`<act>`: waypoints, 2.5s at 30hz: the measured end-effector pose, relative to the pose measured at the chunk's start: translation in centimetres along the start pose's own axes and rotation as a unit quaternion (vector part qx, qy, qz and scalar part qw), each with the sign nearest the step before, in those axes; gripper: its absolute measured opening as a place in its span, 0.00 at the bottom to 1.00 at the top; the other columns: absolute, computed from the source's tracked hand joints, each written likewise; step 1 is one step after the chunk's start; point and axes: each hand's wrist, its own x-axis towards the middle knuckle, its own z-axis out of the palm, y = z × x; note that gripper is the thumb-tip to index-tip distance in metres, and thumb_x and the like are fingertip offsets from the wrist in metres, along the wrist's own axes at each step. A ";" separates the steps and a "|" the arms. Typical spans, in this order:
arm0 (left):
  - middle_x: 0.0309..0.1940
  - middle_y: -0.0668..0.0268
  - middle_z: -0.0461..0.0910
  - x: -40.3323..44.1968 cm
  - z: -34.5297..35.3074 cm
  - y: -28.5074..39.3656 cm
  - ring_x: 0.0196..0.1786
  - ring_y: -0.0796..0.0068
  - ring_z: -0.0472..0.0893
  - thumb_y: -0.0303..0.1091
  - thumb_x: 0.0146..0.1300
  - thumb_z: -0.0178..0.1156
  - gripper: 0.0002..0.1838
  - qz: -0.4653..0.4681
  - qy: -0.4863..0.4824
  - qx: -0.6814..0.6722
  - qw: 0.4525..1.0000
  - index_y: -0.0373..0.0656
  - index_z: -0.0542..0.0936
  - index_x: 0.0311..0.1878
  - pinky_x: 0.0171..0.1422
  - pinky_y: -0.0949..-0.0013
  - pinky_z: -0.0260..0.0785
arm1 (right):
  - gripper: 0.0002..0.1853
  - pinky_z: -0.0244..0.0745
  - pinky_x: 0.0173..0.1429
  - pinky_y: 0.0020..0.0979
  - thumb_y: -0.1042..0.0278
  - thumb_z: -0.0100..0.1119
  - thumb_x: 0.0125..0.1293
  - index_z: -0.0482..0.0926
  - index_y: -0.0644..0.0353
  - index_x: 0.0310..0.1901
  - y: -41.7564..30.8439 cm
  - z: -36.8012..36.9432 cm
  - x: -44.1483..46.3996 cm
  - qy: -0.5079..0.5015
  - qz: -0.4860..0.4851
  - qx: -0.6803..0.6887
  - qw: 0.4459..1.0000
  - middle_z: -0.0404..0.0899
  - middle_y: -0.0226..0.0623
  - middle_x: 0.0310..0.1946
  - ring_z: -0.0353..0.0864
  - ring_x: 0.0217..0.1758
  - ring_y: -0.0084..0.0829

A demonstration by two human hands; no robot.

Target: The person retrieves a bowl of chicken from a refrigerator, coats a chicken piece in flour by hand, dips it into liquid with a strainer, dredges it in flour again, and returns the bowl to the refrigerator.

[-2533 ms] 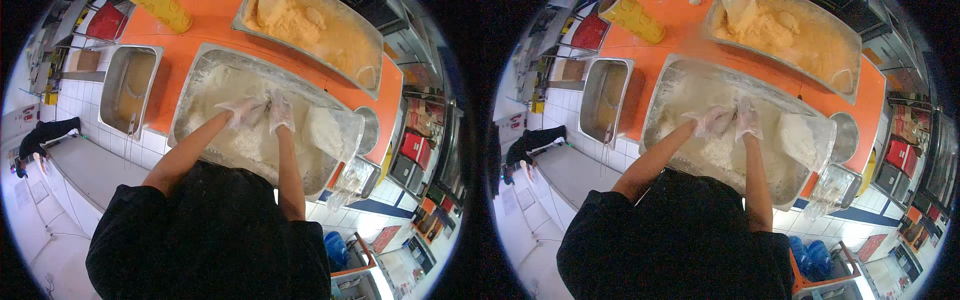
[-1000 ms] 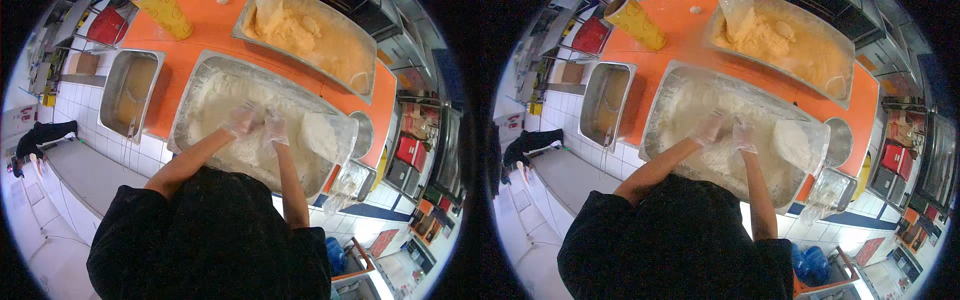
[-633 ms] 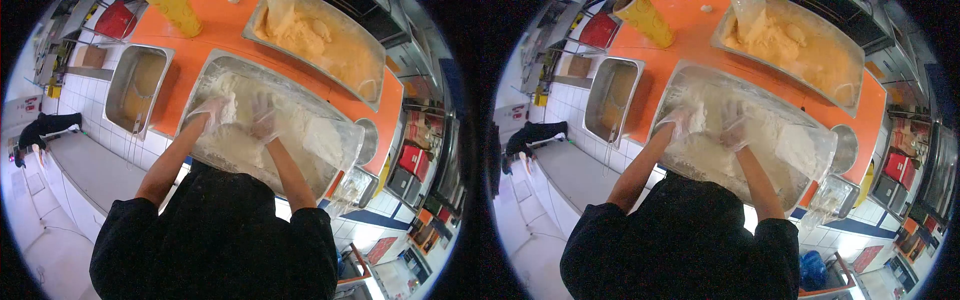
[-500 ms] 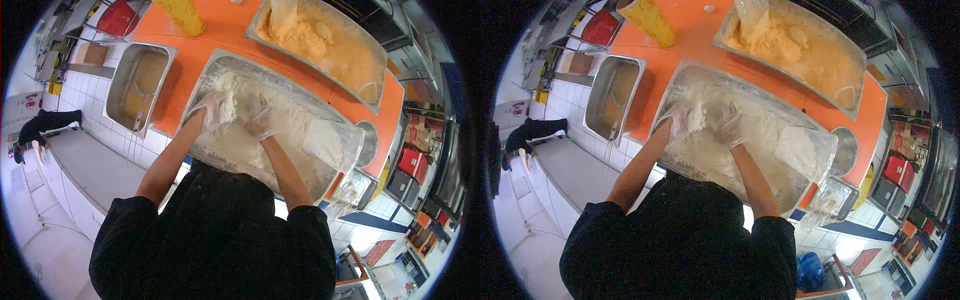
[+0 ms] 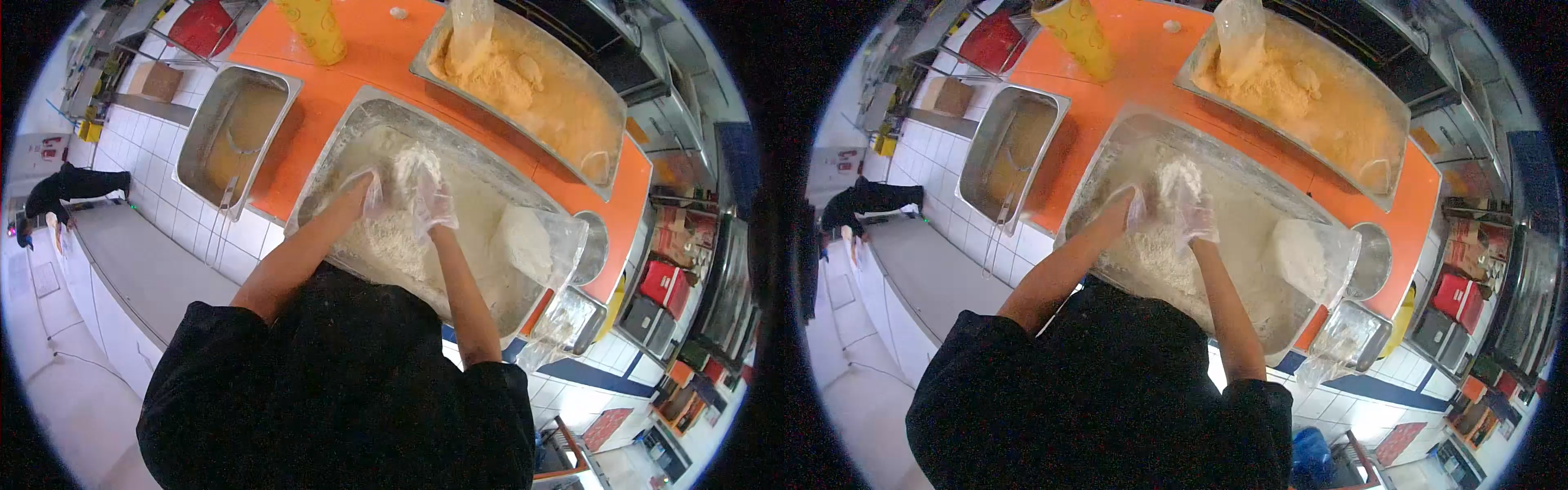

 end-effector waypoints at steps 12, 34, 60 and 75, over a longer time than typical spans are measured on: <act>0.59 0.51 0.73 -3.4 12.6 10.4 0.62 0.55 0.71 0.45 0.71 0.45 0.25 -0.092 -0.116 0.431 0.890 0.39 0.71 0.64 0.70 0.55 0.56 | 0.18 0.78 0.40 0.49 0.63 0.44 0.67 0.76 0.63 0.52 0.5 -3.0 0.1 0.062 -0.198 -0.448 0.870 0.80 0.52 0.42 0.81 0.39 0.50; 0.37 0.47 0.80 1.6 10.4 3.7 0.42 0.49 0.80 0.44 0.59 0.56 0.16 0.384 -0.274 0.604 0.643 0.42 0.80 0.42 0.47 0.49 0.70 | 0.16 0.75 0.49 0.44 0.63 0.52 0.64 0.76 0.55 0.52 -3.3 -6.2 -3.0 -0.062 -0.088 -0.553 0.826 0.81 0.47 0.43 0.82 0.43 0.43; 0.39 0.64 0.78 6.8 5.7 -4.3 0.45 0.72 0.77 0.52 0.72 0.45 0.21 -0.095 -0.118 0.095 0.984 0.44 0.76 0.49 0.47 0.61 0.70 | 0.21 0.78 0.42 0.39 0.61 0.49 0.65 0.73 0.63 0.56 4.6 -7.8 -6.5 0.238 -0.308 -0.902 0.186 0.79 0.49 0.43 0.80 0.42 0.38; 0.49 0.63 0.77 -5.7 2.5 12.3 0.53 0.72 0.77 0.38 0.60 0.60 0.22 -0.078 -0.040 0.151 0.985 0.46 0.76 0.58 0.57 0.69 0.69 | 0.57 0.35 0.75 0.57 0.30 0.61 0.48 0.52 0.62 0.72 -6.2 0.2 -1.9 -0.019 -0.318 -0.487 0.813 0.47 0.54 0.73 0.43 0.75 0.61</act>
